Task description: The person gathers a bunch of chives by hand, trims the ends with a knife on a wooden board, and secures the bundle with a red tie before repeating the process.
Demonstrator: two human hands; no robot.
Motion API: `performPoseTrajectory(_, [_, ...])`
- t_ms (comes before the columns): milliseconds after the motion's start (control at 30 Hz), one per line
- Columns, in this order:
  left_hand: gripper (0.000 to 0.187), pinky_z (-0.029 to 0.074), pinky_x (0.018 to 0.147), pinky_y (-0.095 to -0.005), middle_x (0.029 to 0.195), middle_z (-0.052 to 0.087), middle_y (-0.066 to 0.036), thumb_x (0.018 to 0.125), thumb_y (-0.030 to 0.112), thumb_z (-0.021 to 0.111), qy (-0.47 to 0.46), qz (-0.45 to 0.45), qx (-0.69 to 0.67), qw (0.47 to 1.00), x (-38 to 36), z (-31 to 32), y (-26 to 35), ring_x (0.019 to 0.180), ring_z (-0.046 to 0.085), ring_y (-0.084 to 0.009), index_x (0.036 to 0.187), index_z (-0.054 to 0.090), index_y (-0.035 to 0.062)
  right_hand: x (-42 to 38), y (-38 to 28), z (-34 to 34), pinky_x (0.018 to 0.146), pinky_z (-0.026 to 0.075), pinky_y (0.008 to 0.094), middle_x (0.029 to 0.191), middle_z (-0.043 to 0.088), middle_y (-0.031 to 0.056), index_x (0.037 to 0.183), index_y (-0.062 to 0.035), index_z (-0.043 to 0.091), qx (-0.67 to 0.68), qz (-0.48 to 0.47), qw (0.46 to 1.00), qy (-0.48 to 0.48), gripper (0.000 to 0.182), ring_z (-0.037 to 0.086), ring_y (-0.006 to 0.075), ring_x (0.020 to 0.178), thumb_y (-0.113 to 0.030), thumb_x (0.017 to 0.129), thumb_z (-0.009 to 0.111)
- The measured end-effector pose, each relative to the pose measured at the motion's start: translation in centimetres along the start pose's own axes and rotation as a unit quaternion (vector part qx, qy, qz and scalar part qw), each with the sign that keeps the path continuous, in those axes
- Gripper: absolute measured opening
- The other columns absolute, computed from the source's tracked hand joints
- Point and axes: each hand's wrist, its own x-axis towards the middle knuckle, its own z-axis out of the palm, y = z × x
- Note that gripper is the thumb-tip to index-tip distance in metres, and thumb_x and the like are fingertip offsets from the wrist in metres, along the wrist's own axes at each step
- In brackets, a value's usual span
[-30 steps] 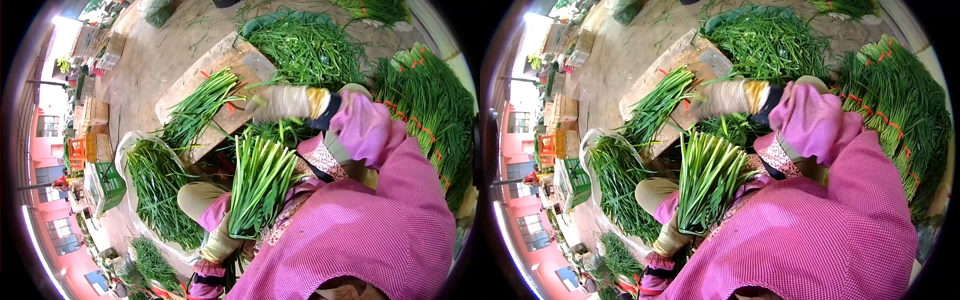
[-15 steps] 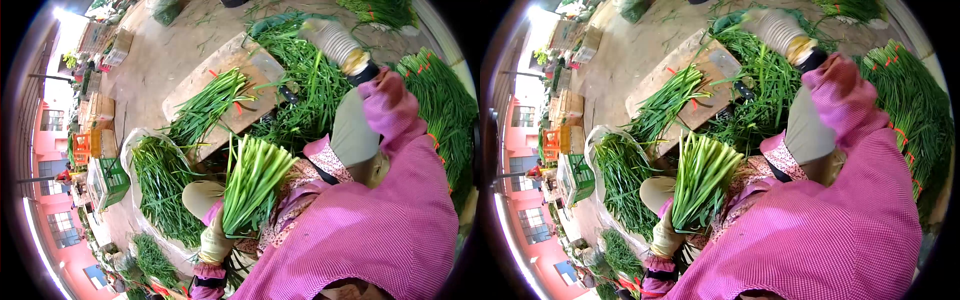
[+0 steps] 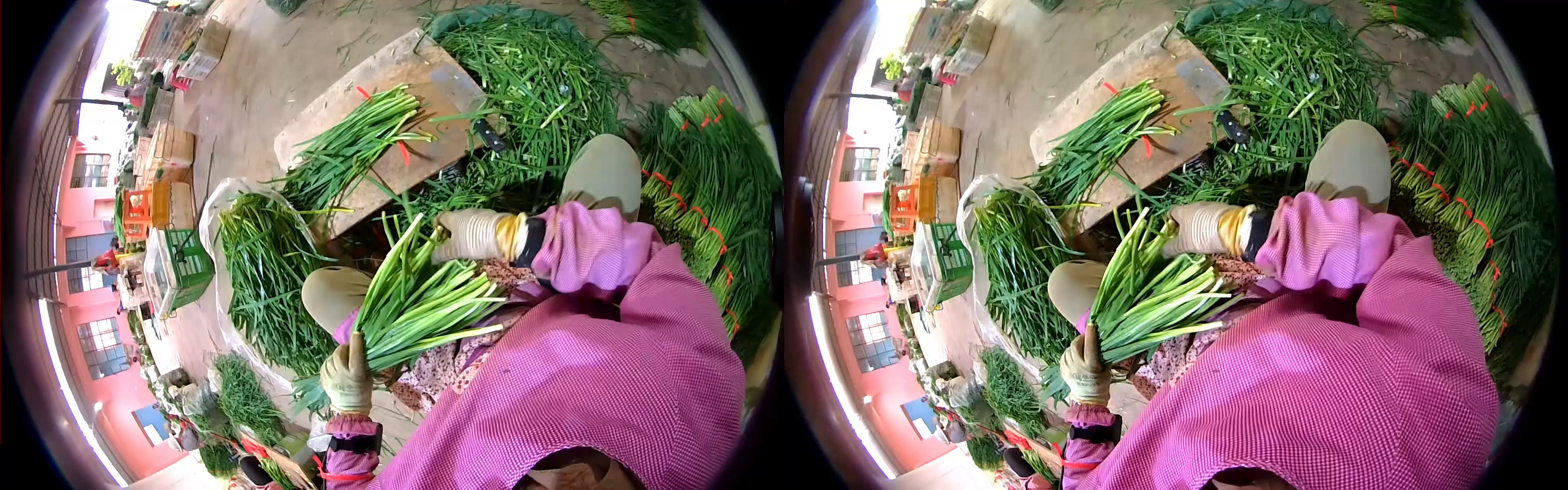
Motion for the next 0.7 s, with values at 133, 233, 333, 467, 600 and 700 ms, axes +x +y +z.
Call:
performPoseTrajectory(133, [0.065,0.048,0.076,-0.042,0.104,0.06,-0.007,0.073,0.01,0.065,0.018,-0.01,0.007,1.0,-0.3,0.3,0.0,0.088,0.06,-0.0284,0.135,0.048,0.0176,1.4,1.0,-1.3,0.074,0.055,0.0364,0.091,0.069,0.0151,0.11,-0.0012,0.063,-0.257,0.071,0.959,0.093,0.026,0.067,0.0327,0.085,-0.013,0.088,0.056])
performPoseTrajectory(233, [0.055,0.05,0.074,-0.0409,0.102,0.063,-0.007,0.078,0.005,0.06,0.032,-0.018,0.008,0.999,-0.7,1.0,-0.2,0.084,0.062,-0.0272,0.131,0.052,0.019,4.2,6.0,-1.4,0.067,0.051,0.0396,0.08,0.066,0.0098,0.087,-0.0077,0.065,-0.063,-0.091,0.903,0.415,0.009,0.066,0.0307,0.079,-0.016,0.084,0.062])
performPoseTrajectory(333, [0.053,0.05,0.074,-0.0405,0.101,0.063,-0.007,0.08,0.007,0.06,0.052,-0.014,0.002,0.999,-0.7,1.1,-0.2,0.085,0.062,-0.0268,0.131,0.053,0.0207,1.3,1.4,0.0,0.102,0.038,0.0449,0.09,0.066,0.005,0.083,-0.0138,0.065,-0.269,-0.173,0.911,0.261,0.023,0.056,0.0297,0.111,-0.036,0.083,0.06])
performPoseTrajectory(467, [0.07,0.047,0.082,-0.0436,0.111,0.059,-0.009,0.069,0.014,0.069,0.027,-0.002,0.004,1.0,-0.9,1.4,-0.3,0.095,0.06,-0.0304,0.135,0.048,0.0175,3.6,-1.9,3.5,0.113,0.022,0.0506,0.118,0.063,0.0114,0.107,-0.0129,0.069,-0.25,-0.12,0.954,0.113,0.062,0.042,0.036,0.129,-0.066,0.085,0.046])
performPoseTrajectory(600, [0.07,0.047,0.082,-0.044,0.115,0.058,-0.009,0.071,0.012,0.066,0.017,-0.011,0.004,1.0,-1.2,1.5,-0.5,0.097,0.06,-0.0309,0.137,0.045,0.0173,4.7,-4.5,3.2,0.093,0.044,0.0469,0.096,0.068,0.0162,0.109,-0.0074,0.067,-0.11,-0.052,0.992,-0.035,0.059,0.064,0.0356,0.091,-0.059,0.083,0.057])
performPoseTrajectory(700, [0.046,0.05,0.073,-0.0402,0.111,0.061,-0.008,0.084,0.009,0.059,0.061,-0.019,0.009,0.998,-1.0,1.7,-0.4,0.087,0.061,-0.0273,0.129,0.052,0.0176,7.2,-1.2,5.2,0.067,0.05,0.0392,0.079,0.066,0.0134,0.103,-0.006,0.068,0.08,-0.187,0.979,-0.023,0.039,0.058,0.0259,0.068,-0.036,0.079,0.064])
